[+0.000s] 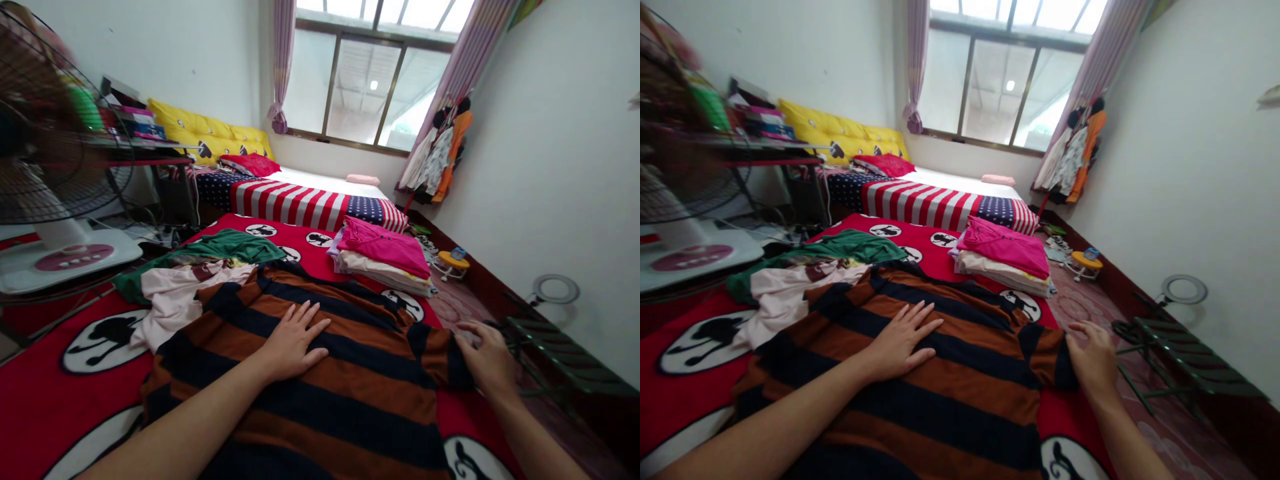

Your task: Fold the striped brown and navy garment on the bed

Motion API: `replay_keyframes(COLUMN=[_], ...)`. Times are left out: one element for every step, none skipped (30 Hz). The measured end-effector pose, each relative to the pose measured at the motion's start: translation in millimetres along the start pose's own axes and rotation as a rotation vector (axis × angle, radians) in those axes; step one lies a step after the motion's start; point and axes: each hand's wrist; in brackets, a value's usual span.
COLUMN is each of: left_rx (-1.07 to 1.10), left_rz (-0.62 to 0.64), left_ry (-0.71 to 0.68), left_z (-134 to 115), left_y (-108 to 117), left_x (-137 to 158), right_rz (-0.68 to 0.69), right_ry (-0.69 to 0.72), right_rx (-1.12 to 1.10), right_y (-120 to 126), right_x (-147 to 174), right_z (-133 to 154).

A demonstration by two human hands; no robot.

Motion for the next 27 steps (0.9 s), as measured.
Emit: replay_keyframes(left_rx=[0.001,0.003,0.005,0.008,0.011,0.014,0.018,0.022,0.026,0.030,0.033,0.035,0.037,0.036,0.035,0.034,0.032,0.029,0.027,0.026,0.025,0.025,0.026,0.027,0.027,0.027,0.026], left_rz=[0.002,0.005,0.006,0.007,0.005,0.002,-0.002,-0.005,-0.007,-0.009,-0.012,-0.013,-0.015,-0.016,-0.016,-0.015,-0.011,-0.006,0.000,0.005,0.007,0.008,0.007,0.005,0.003,0.003,0.004], left_ry=[0.001,0.001,0.001,0.002,0.003,0.004,0.006,0.006,0.006,0.006,0.006,0.006,0.006,0.008,0.010,0.011,0.012,0.012,0.012,0.010,0.009,0.007,0.005,0.003,0.001,0.000,0.000], left_z=[0.0,0.1,0.3,0.4,0.6,0.7,0.9,1.0,1.2,1.3,1.4,1.6,1.6,1.6,1.6,1.6,1.5,1.4,1.3,1.2,1.1,1.1,1.1,1.2,1.3,1.4,1.4], left_y=[0.2,0.5,0.8,0.9,1.0,1.0,0.8,0.5,0.0,-0.4,-0.8,-1.2,-1.4,-1.4,-1.3,-1.0,-0.6,-0.2,0.3,0.6,0.8,0.9,0.8,0.6,0.4,0.2,0.2], left_x=[0.0,0.0,0.0,0.1,0.2,0.3,0.4,0.4,0.5,0.6,0.6,0.7,0.7,0.7,0.6,0.6,0.5,0.5,0.5,0.4,0.4,0.4,0.3,0.3,0.3,0.2,0.2], right_rz=[0.007,0.036,0.084,0.146,0.219,0.297,0.380,0.458,0.516,0.544,0.541,0.515,0.475,0.437,0.410,0.393,0.388,0.392,0.400,0.403,0.396,0.382,0.365,0.354,0.354,0.365,0.383], right_ry=[0.039,0.048,0.040,0.027,0.013,0.009,0.018,0.030,0.038,0.042,0.040,0.030,0.010,-0.012,-0.032,-0.050,-0.065,-0.075,-0.083,-0.085,-0.080,-0.065,-0.042,-0.014,0.011,0.028,0.031], right_rx=[-0.008,-0.023,-0.035,-0.034,-0.017,0.014,0.052,0.097,0.144,0.186,0.222,0.249,0.270,0.284,0.293,0.302,0.310,0.319,0.329,0.339,0.347,0.349,0.335,0.307,0.269,0.225,0.184], right_y=[-5.1,-10.6,-16.3,-22.1,-27.9,-33.4,-38.4,-42.6,-46.1,-48.5,-50.0,-50.8,-50.9,-50.7,-50.5,-50.7,-51.6,-53.3,-55.9,-59.4,-63.9,-69.2,-75.4,-82.5,-90.2,-98.6,-107.5], right_x=[-2.6,-5.2,-7.9,-10.4,-12.8,-15.0,-17.3,-19.9,-23.0,-26.8,-31.3,-36.6,-42.3,-47.8,-52.8,-56.7,-59.2,-60.2,-59.7,-57.9,-55.3,-52.3,-49.1,-46.2,-43.8,-42.1,-41.2], right_z=[7.5,16.1,25.0,33.4,40.8,46.9,51.5,54.7,56.7,57.7,57.8,57.4,56.5,55.5,54.5,53.8,53.8,54.9,57.4,61.7,67.8,75.8,85.3,95.9,106.7,117.1,126.3])
Point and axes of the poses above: each hand's wrist, its own x-axis away from the middle knuckle, its own y-axis out of the back of the hand, z = x × y, and after that the axes turned 12 degrees about -x, right-handed
